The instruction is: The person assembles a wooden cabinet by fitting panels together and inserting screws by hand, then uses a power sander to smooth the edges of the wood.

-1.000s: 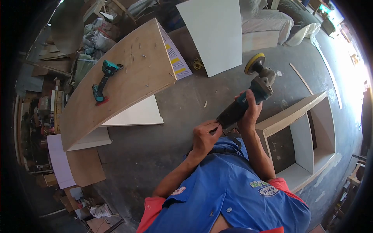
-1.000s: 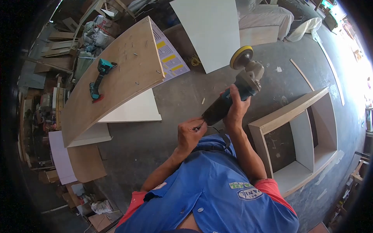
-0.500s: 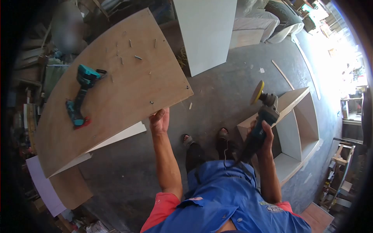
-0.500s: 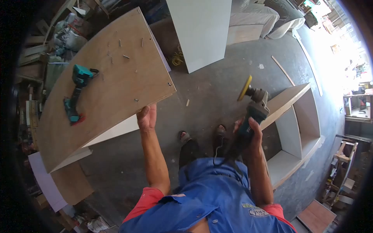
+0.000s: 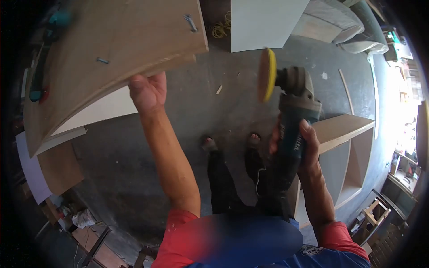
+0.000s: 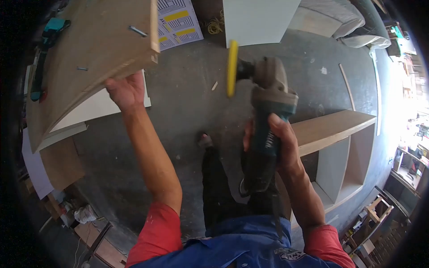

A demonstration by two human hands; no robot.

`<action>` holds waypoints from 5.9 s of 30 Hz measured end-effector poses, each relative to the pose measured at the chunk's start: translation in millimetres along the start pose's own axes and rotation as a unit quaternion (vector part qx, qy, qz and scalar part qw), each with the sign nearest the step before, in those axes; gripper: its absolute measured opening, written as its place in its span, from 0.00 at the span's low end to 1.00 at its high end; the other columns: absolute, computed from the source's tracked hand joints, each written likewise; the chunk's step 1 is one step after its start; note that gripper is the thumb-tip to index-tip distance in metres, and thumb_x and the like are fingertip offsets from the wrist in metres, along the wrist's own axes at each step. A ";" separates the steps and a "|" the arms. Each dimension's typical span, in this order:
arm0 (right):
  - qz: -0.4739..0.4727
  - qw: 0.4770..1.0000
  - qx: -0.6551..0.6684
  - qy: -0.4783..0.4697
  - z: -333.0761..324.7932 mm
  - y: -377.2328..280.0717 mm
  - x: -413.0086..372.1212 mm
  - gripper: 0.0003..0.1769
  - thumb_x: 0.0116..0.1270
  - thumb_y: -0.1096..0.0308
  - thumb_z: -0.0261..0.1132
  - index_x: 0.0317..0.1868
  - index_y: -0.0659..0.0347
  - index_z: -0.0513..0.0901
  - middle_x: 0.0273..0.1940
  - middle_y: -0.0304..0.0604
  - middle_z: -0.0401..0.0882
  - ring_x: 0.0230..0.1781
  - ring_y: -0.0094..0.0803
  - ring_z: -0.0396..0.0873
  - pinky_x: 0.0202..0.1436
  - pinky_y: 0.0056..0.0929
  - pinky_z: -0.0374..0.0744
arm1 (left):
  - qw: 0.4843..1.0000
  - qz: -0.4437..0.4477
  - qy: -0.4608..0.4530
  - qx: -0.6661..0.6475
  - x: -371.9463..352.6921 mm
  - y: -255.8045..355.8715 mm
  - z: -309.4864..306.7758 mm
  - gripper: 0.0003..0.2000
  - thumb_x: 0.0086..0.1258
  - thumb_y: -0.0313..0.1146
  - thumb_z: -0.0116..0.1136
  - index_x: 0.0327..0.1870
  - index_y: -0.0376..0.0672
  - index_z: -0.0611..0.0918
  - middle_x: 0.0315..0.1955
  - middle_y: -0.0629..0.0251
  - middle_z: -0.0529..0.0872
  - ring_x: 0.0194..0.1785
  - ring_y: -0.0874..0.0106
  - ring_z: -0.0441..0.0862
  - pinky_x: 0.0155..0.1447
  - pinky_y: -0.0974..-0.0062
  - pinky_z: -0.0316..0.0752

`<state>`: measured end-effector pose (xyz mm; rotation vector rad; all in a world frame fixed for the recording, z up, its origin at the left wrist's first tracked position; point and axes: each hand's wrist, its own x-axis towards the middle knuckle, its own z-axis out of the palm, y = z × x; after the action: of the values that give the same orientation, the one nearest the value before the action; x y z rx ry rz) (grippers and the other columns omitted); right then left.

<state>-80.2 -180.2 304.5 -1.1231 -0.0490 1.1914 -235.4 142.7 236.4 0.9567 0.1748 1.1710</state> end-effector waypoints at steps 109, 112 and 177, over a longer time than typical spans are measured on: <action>-0.055 0.979 -0.107 -0.167 55.9 4.2 117.7 0.34 0.62 0.38 0.69 0.43 0.66 0.80 0.32 0.45 0.82 0.28 0.31 0.85 0.34 0.28 0.84 | 0.995 0.080 -0.004 0.063 18.6 14.2 44.2 0.37 0.62 0.51 0.62 0.72 0.45 0.71 0.67 0.63 0.73 0.71 0.65 0.71 0.75 0.58 0.64; -0.040 0.979 -0.127 -0.154 55.5 13.6 106.9 0.34 0.61 0.37 0.70 0.42 0.66 0.79 0.31 0.44 0.82 0.28 0.30 0.85 0.35 0.28 0.84 | 0.995 0.079 0.012 0.062 16.6 14.4 38.8 0.37 0.61 0.52 0.62 0.71 0.46 0.71 0.66 0.63 0.74 0.70 0.63 0.72 0.75 0.57 0.65; -0.101 0.968 -0.069 -0.218 37.0 20.8 90.6 0.37 0.61 0.38 0.65 0.51 0.68 0.76 0.30 0.53 0.82 0.24 0.40 0.85 0.29 0.34 0.82 | 0.987 0.132 -0.088 -0.015 21.9 6.4 27.7 0.17 0.71 0.34 0.61 0.58 0.38 0.80 0.55 0.63 0.83 0.62 0.75 0.79 0.70 0.71 0.71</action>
<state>-76.2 -89.4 262.6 -0.9313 -0.5785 1.2438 -214.6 146.4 265.4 1.0736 -0.1156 1.3194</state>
